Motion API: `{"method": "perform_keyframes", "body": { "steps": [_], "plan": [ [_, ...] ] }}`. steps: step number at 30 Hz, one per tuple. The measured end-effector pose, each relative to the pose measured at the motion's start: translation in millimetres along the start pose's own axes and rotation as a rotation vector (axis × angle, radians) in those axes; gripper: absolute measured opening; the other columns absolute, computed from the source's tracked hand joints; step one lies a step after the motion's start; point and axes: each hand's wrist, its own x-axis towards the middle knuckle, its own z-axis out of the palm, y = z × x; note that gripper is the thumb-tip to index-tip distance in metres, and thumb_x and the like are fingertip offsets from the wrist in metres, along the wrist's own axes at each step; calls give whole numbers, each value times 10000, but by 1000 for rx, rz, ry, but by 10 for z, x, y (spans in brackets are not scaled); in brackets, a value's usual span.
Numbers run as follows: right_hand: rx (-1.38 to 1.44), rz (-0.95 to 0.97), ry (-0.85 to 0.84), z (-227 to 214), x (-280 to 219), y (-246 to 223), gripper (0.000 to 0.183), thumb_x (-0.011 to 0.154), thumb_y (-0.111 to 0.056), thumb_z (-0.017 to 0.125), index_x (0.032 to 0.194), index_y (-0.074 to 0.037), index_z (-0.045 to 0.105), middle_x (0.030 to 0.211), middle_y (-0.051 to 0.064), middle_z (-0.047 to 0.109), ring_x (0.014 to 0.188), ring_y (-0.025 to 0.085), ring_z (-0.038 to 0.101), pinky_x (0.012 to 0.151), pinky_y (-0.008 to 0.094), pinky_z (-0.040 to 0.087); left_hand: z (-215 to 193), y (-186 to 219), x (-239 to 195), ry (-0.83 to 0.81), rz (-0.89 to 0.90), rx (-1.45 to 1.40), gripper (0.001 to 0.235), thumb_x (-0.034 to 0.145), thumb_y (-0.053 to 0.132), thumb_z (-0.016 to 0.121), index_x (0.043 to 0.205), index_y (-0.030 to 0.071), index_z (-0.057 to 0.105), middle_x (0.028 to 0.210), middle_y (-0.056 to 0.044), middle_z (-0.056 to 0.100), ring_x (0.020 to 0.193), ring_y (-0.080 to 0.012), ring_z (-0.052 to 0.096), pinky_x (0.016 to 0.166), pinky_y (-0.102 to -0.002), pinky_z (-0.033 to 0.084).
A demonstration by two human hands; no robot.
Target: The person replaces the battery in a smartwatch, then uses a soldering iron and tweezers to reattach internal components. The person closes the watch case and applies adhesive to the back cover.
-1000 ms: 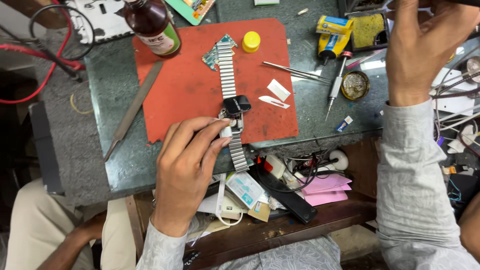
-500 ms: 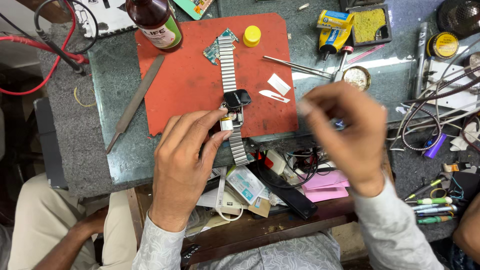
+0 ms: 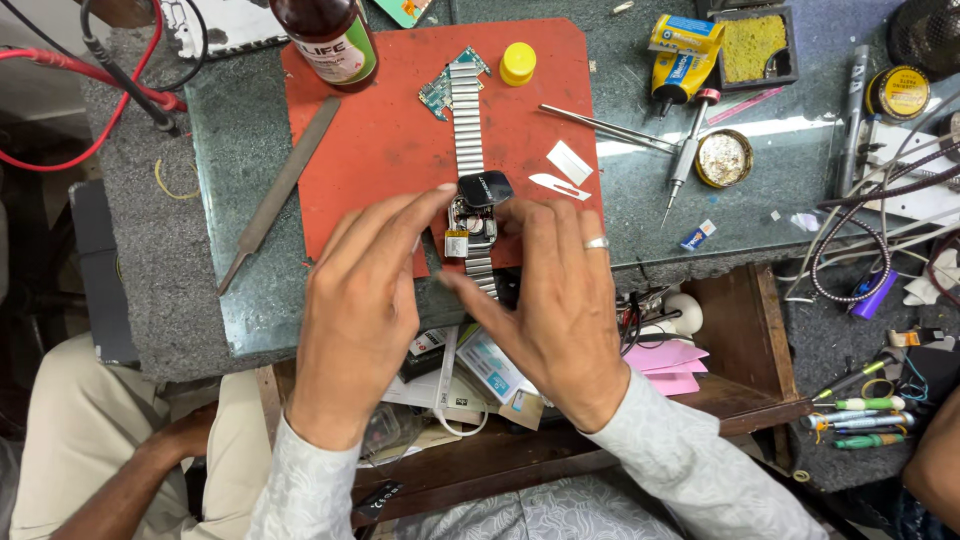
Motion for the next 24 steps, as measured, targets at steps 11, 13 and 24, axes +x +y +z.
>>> {"method": "perform_keyframes", "body": {
  "steps": [11, 13, 24],
  "plan": [
    [-32, 41, -17, -35, 51, -29, 427, 823, -138, 832, 1163, -13, 607, 965, 102, 613, 892, 293, 599, 777, 432, 473, 19, -319, 582, -184, 436, 383, 457, 821, -22, 686, 1266, 85, 669, 1470, -96, 558, 1404, -364, 445, 1128, -482, 410],
    [-59, 10, -36, -91, 66, 19, 442, 817, -143, 842, 1174, -18, 615, 922, 106, 625, 861, 309, 606, 756, 434, 480, 42, -326, 631, -183, 488, 447, 356, 879, 21, 684, 1230, 81, 671, 1437, -100, 572, 1406, -343, 451, 1127, -482, 409],
    [196, 84, -232, -335, 166, 289, 437, 765, -111, 822, 1176, -45, 692, 834, 50, 657, 728, 172, 630, 690, 317, 544, -117, -283, 597, -234, 486, 493, 378, 786, 87, 752, 1157, 98, 679, 1235, -53, 614, 1237, -280, 533, 1054, -460, 404]
  ]
}}
